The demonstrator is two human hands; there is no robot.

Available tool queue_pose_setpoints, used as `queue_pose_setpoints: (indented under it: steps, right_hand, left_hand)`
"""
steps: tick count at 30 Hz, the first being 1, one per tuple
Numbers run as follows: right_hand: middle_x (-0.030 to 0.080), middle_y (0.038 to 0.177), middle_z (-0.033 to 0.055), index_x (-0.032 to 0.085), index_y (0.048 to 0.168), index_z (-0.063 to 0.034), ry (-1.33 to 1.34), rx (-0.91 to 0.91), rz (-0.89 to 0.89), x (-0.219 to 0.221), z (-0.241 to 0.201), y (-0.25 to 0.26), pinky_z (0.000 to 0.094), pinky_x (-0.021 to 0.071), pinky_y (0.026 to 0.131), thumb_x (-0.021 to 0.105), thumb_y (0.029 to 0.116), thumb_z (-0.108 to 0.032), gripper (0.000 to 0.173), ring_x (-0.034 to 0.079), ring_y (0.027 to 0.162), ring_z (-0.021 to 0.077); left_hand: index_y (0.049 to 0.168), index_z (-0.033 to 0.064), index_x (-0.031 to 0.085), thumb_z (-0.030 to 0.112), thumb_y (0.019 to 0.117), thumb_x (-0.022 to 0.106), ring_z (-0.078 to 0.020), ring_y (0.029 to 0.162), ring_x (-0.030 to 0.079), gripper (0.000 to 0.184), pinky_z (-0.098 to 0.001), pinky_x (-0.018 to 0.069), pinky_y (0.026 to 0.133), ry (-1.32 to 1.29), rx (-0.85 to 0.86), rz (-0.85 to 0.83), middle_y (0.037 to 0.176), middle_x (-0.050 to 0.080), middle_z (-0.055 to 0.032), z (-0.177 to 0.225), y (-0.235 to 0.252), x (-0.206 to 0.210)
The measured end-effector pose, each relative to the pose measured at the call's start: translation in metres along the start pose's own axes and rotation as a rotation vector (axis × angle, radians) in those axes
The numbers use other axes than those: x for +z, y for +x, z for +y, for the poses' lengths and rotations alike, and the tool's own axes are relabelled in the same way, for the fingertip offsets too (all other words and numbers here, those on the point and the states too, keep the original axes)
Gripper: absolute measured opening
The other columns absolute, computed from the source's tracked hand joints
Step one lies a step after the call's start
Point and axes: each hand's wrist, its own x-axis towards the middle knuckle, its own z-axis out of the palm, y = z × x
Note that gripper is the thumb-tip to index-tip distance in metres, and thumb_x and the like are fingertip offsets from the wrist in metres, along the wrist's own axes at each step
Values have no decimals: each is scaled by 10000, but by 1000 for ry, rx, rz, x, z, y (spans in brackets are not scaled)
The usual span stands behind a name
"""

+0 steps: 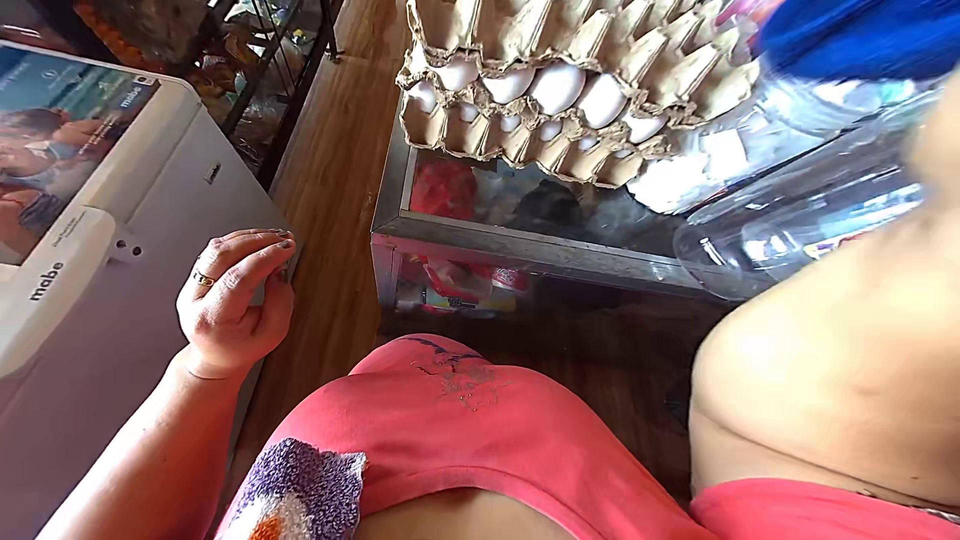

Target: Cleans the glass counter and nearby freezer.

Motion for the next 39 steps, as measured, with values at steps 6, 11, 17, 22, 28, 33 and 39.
queue_pose_setpoints:
  steps: [6, 11, 17, 22, 28, 33, 39]
  right_hand:
    - [620, 1373, 258, 699, 1306, -51, 527, -120, -314, 79, -198, -7, 506, 489, 1069, 777, 778, -90, 535, 602, 1276, 379]
    - [446, 1592, 175, 556, 1497, -183, 468, -115, -797, 130, -202, -27, 631, 316, 1159, 566, 956, -642, 710, 369, 1497, 396]
    - [580, 1464, 190, 654, 1394, -142, 276, 139, -663, 85, -109, -74, 630, 418, 1081, 480, 1060, -343, 427, 532, 1374, 384]
    - [537, 1504, 205, 615, 1418, -85, 6, 433, -726, 54, -91, -91, 647, 390, 1093, 429, 1083, -314, 446, 485, 1415, 397]
    - [484, 1503, 307, 549, 1454, -8, -131, 535, -753, 50, -93, -95, 657, 391, 1081, 405, 1087, -339, 515, 478, 1392, 474]
    - [461, 1544, 263, 558, 1466, -51, -44, 440, -703, 49, -101, -99, 698, 369, 1078, 475, 1055, -290, 483, 441, 1428, 462]
    - [580, 1446, 242, 691, 1340, -100, 245, 68, -562, 78, -164, -88, 701, 420, 1016, 553, 912, -305, 494, 528, 1356, 468]
  left_hand:
    - [1175, -19, 639, 38, 1001, 515, -174, 1223, 610, 221, -306, 495, 1041, -26, 0, -9, 1209, 662, -144, 6, 1, 11]
    - [1169, -18, 640, 38, 1008, 513, -186, 1218, 618, 213, -306, 501, 1030, -17, 10, -34, 1201, 668, -163, 9, 1, 18]
    - [1160, -9, 636, 39, 1014, 511, -188, 1202, 631, 199, -313, 510, 1021, 12, -18, -25, 1172, 679, -160, 11, -12, 15]
    - [1157, -8, 647, 22, 1008, 504, -182, 1191, 633, 209, -300, 504, 1016, 14, -85, -35, 1162, 685, -165, 15, -28, 15]
    - [1134, -4, 654, 21, 1000, 508, -191, 1162, 652, 200, -308, 516, 1005, -7, -142, -34, 1123, 700, -170, 18, -41, 16]
    - [1115, 22, 666, 58, 1006, 501, -191, 1120, 665, 201, -327, 511, 1014, 32, -165, -39, 1079, 710, -150, 16, -43, 12]
    - [1074, 22, 682, 75, 1007, 506, -199, 1055, 688, 196, -362, 511, 1019, 4, -88, -59, 1018, 721, -142, -2, -35, 9]
